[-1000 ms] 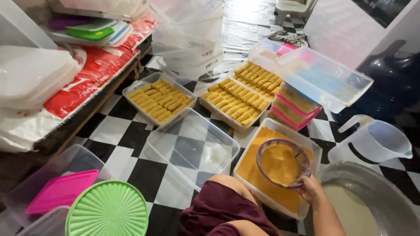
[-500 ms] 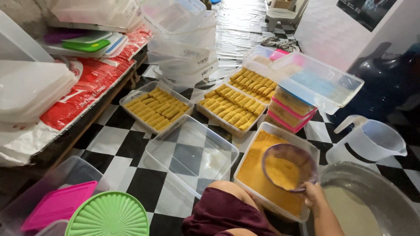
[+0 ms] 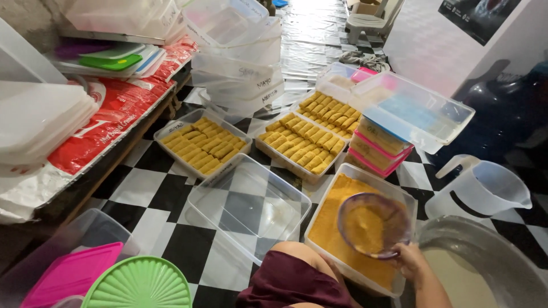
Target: Breading cylindrical food items by dipping them in batter and coating them with yellow powder.
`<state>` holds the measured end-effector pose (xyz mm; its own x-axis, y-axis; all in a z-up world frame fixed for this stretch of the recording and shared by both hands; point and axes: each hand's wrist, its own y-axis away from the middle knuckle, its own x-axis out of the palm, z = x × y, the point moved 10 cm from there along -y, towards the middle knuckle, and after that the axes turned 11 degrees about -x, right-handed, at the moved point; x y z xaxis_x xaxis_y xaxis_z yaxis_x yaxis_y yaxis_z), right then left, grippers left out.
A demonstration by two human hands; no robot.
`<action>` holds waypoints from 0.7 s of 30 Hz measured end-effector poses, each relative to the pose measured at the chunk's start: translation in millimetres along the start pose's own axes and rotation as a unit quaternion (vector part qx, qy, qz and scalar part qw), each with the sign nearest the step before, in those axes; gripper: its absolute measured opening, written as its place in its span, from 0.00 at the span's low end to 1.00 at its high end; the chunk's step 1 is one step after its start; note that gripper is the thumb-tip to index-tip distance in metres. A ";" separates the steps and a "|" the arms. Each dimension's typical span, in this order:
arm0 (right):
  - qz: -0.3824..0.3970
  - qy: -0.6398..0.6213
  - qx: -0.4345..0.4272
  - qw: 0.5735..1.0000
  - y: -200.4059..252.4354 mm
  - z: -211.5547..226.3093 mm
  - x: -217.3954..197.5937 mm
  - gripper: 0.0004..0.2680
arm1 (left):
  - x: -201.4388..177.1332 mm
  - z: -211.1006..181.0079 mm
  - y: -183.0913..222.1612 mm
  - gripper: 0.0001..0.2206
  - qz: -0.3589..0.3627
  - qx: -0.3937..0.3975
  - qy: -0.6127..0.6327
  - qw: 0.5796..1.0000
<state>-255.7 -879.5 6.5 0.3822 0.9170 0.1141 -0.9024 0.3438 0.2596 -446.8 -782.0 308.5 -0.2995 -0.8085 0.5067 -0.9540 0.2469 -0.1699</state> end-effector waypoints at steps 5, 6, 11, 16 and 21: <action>0.026 -0.023 -0.013 0.999 -29.4 -19.3 -17.5 0.09 | -30.0 -1.5 -14.0 0.07 0.005 0.014 0.051 0.999; 0.017 -0.027 -0.013 0.999 -19.6 -9.7 -14.1 0.09 | -33.3 0.7 -11.3 0.07 0.008 0.013 0.060 0.998; 0.011 0.036 0.042 0.998 -16.9 -19.3 -14.9 0.20 | -95.9 -15.5 -16.6 0.06 0.020 0.001 0.116 0.993; -0.005 0.064 0.042 0.997 31.4 37.8 10.6 0.21 | -237.7 -67.3 -40.9 0.08 -0.067 0.039 0.042 0.996; -0.019 0.072 0.023 0.997 33.5 54.3 16.1 0.22 | -396.2 -26.9 -56.3 0.15 -0.350 -0.016 -0.093 0.932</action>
<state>-269.0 -864.2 69.1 0.3810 0.9240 -0.0341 -0.8763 0.3726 0.3053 -274.7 -461.2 140.1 0.4011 -0.8556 0.3273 -0.9155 -0.3625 0.1745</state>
